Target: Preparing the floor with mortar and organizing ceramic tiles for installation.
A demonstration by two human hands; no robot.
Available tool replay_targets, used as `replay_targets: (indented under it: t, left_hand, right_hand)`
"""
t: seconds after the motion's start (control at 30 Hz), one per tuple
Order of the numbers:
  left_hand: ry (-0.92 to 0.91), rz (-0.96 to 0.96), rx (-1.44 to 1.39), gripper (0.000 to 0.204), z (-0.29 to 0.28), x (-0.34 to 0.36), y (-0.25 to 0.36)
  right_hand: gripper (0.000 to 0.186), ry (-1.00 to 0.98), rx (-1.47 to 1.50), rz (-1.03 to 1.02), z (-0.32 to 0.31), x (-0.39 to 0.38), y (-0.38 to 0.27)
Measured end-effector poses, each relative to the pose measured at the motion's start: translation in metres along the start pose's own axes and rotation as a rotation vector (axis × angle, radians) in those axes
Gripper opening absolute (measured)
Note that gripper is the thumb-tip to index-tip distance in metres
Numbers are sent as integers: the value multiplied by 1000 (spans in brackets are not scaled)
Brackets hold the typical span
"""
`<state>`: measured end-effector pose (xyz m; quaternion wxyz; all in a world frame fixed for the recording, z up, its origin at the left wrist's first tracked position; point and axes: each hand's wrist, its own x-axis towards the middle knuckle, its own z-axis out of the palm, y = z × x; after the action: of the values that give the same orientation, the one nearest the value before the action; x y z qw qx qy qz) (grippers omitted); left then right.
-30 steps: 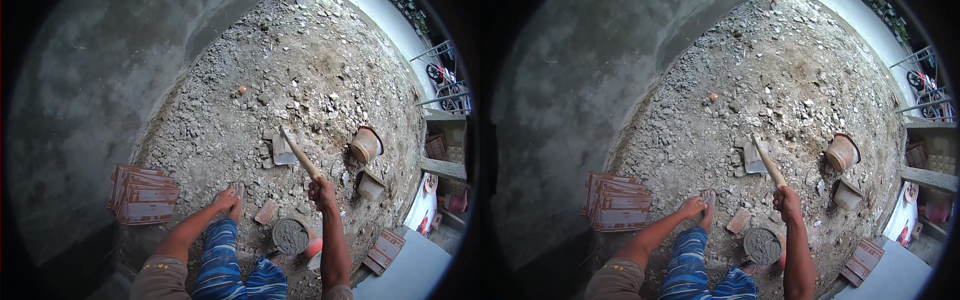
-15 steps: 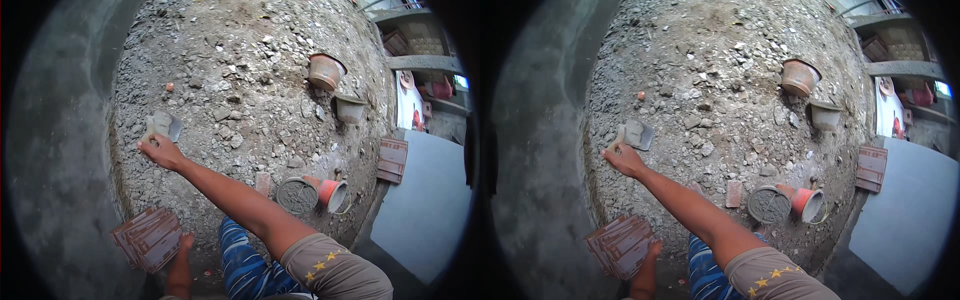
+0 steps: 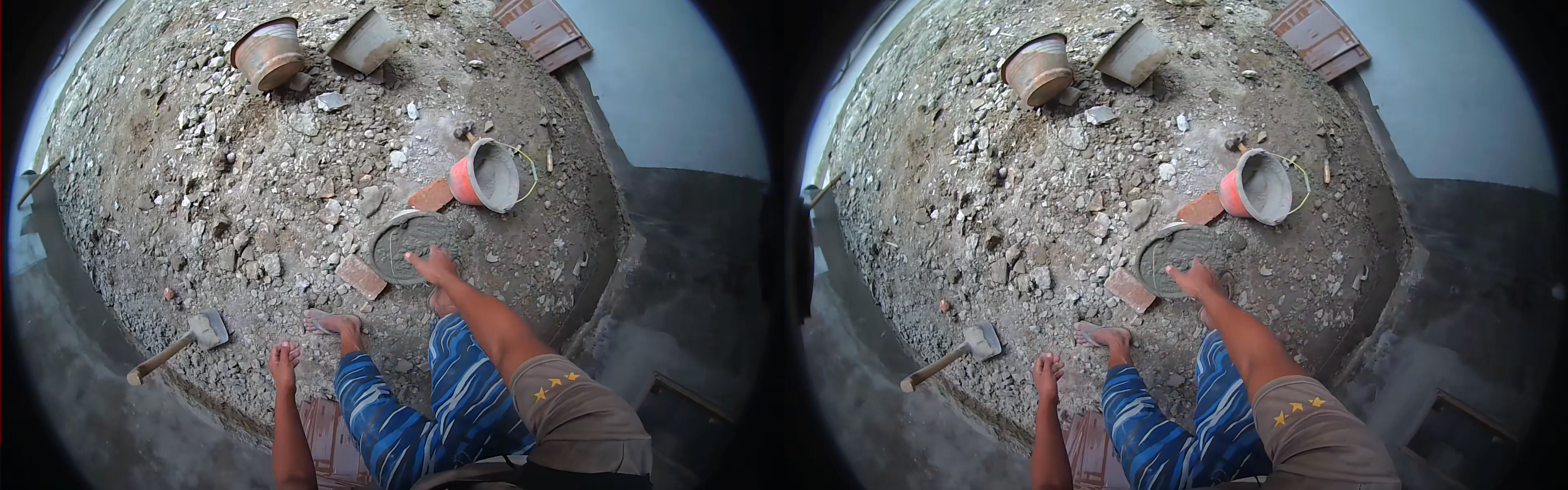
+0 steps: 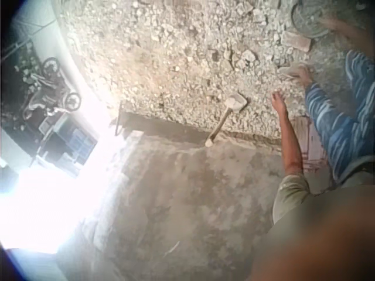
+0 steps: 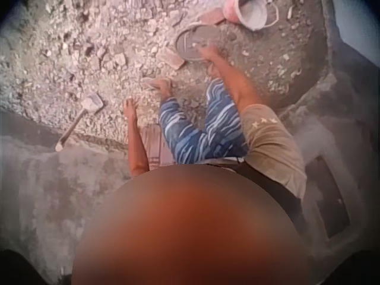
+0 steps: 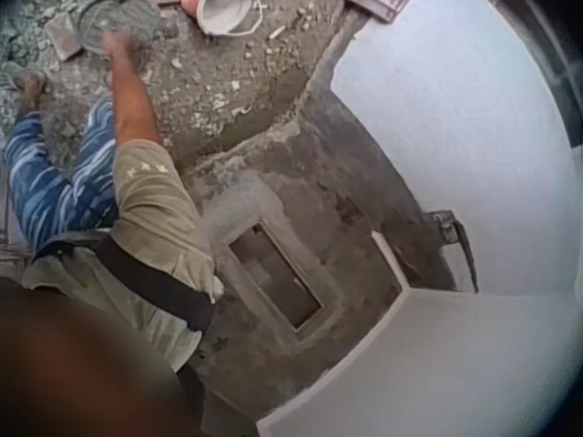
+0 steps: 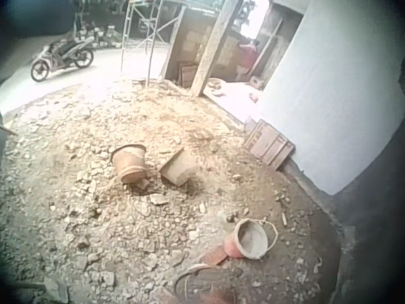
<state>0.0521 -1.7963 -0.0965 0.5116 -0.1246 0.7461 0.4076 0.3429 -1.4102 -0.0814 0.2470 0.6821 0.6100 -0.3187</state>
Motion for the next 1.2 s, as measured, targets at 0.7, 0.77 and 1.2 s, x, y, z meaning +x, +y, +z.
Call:
replay_targets:
  t: [0.7,0.77,1.2]
  left_hand:
    - [-257,-92,784,34,372,-159,146]
    - [-198,-172,932,34,384,-165,176]
    - [-211,-141,1138,39,771,-199,100]
  right_hand:
    - [73,-8,1179,195,-143,-36,403]
    - [75,156,1161,295,-159,-62,439]
    - [84,461,1424,1509,-309,118,817]
